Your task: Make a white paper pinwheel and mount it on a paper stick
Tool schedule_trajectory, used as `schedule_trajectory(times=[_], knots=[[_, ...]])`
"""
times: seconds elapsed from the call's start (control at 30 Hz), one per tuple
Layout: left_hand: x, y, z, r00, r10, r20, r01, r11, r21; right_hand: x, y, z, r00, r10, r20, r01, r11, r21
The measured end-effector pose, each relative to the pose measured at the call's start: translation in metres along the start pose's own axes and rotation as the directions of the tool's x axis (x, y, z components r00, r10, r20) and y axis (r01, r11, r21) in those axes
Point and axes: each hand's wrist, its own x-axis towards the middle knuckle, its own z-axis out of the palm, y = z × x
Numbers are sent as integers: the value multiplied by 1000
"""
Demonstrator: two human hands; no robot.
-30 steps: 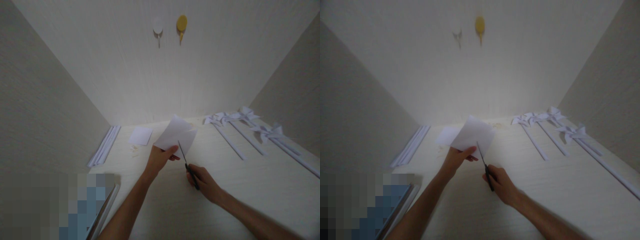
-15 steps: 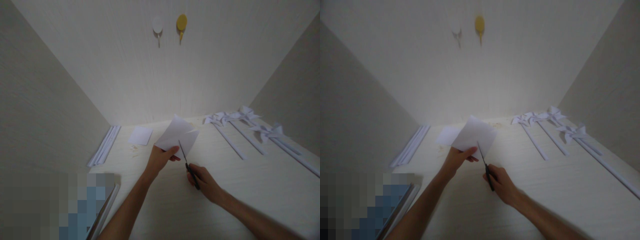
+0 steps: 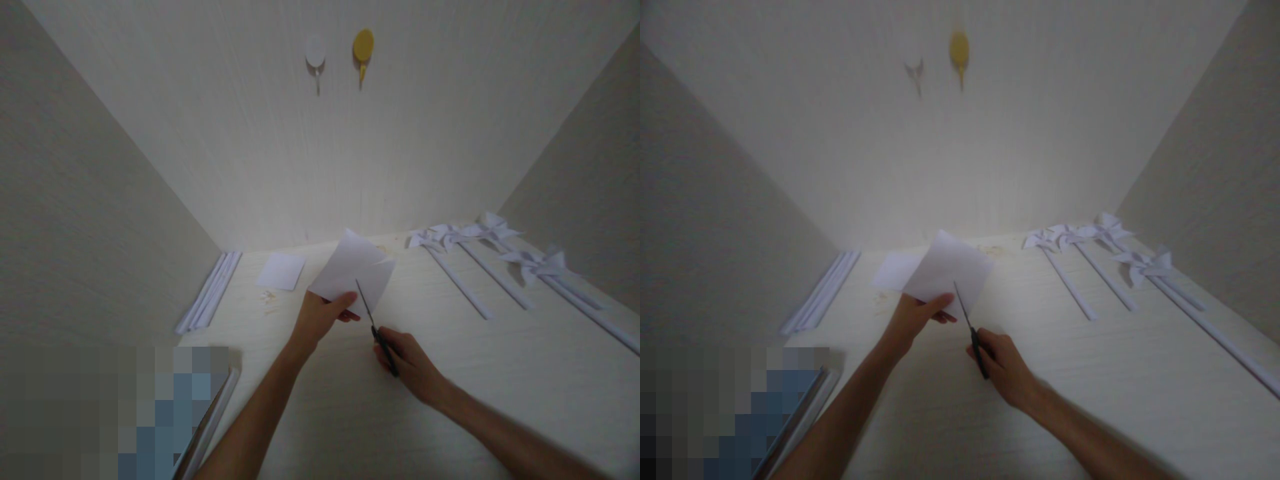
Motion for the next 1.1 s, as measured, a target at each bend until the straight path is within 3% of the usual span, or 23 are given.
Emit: schedule_trajectory(times=[0.33, 0.5, 0.63, 0.8, 0.97, 1.03, 1.1], knots=[[0, 1, -2, 999, 16, -36, -16, 1000, 1, 0, -2, -1, 1000, -15, -9, 15, 1000, 9], [3, 12, -20, 996, 46, -74, -45, 999, 14, 0, -1, -1, 1000, -7, -5, 7, 1000, -25], [3, 23, -37, 988, 122, -91, -118, 992, 40, 0, -2, -1, 996, -9, 84, 15, 997, -75], [-1, 28, -55, 997, 73, 34, -80, 960, 268, -1, -4, -2, 986, -42, 159, 61, 992, -114], [-4, 33, -70, 985, 67, 161, -127, 908, 399, -3, -5, -2, 980, -39, 195, 63, 991, -118], [-4, 35, -72, 988, 73, 138, -122, 909, 398, -4, -6, -2, 981, -33, 191, 54, 993, -105], [-5, 37, -71, 994, 106, 31, -110, 922, 371, -4, -7, -2, 983, -28, 179, 40, 997, -65]])
